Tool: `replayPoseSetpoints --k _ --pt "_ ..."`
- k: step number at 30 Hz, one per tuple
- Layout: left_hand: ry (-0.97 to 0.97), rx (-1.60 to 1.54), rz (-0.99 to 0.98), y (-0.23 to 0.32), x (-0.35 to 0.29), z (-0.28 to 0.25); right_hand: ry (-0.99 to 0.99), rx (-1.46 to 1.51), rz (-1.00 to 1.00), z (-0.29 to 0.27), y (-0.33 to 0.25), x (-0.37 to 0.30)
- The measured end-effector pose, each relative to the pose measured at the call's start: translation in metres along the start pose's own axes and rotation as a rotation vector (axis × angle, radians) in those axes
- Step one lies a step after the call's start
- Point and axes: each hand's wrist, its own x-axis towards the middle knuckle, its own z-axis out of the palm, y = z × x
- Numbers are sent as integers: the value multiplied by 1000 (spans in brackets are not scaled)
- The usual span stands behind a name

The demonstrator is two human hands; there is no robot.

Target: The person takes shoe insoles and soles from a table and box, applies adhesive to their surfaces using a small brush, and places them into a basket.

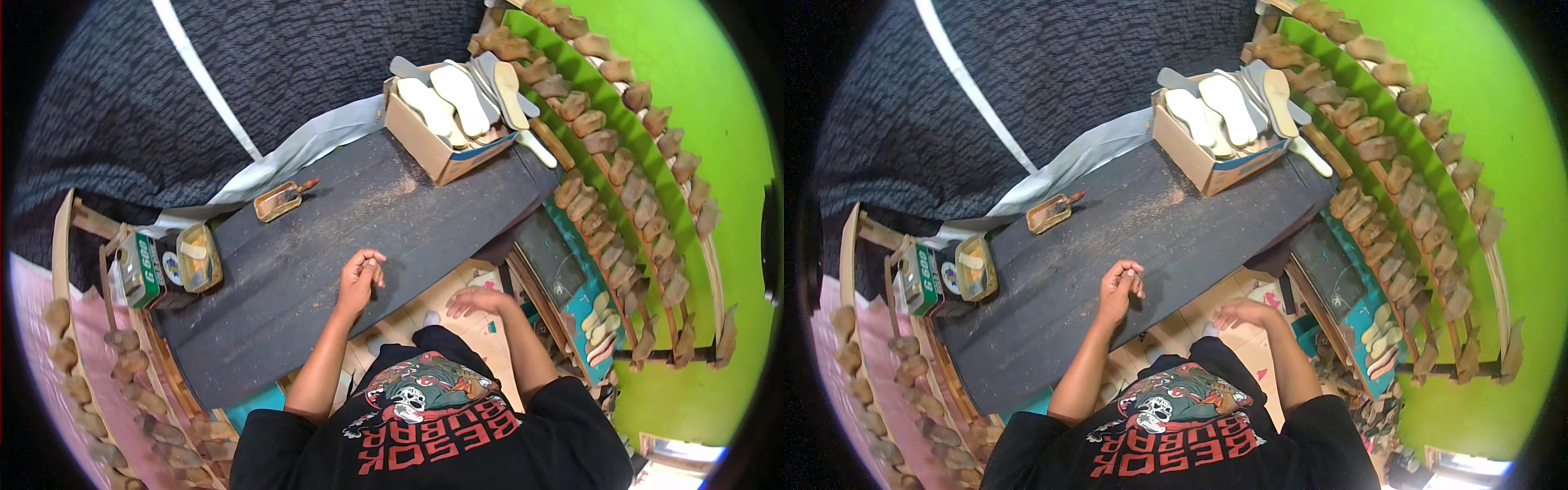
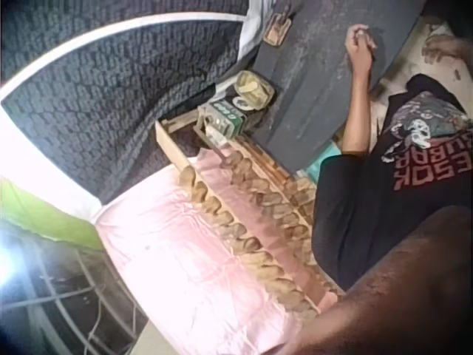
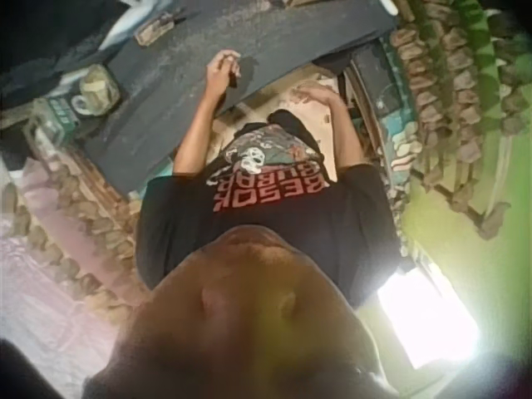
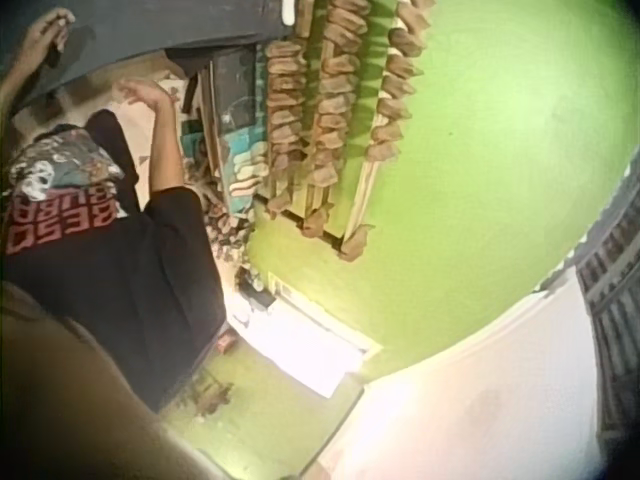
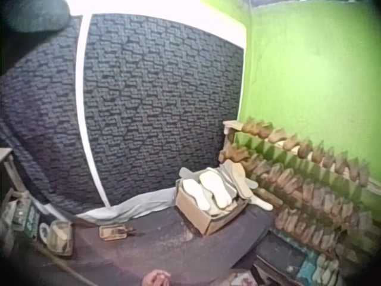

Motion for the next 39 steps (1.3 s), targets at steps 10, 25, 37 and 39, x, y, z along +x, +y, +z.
replayPoseSetpoints --k 10,25,37,39 --pt "-46 63 60 22 73 37 562 148 -555 -73 -128 -58" --pt "-217 -163 -73 79 303 180 1392 -480 -692 -328 -250 -65" --pt "-117 -8 -211 26 452 247 1245 -616 -461 -366 -312 -35" --pt "-164 16 -216 25 461 256 1235 -579 -427 -369 -315 -38"
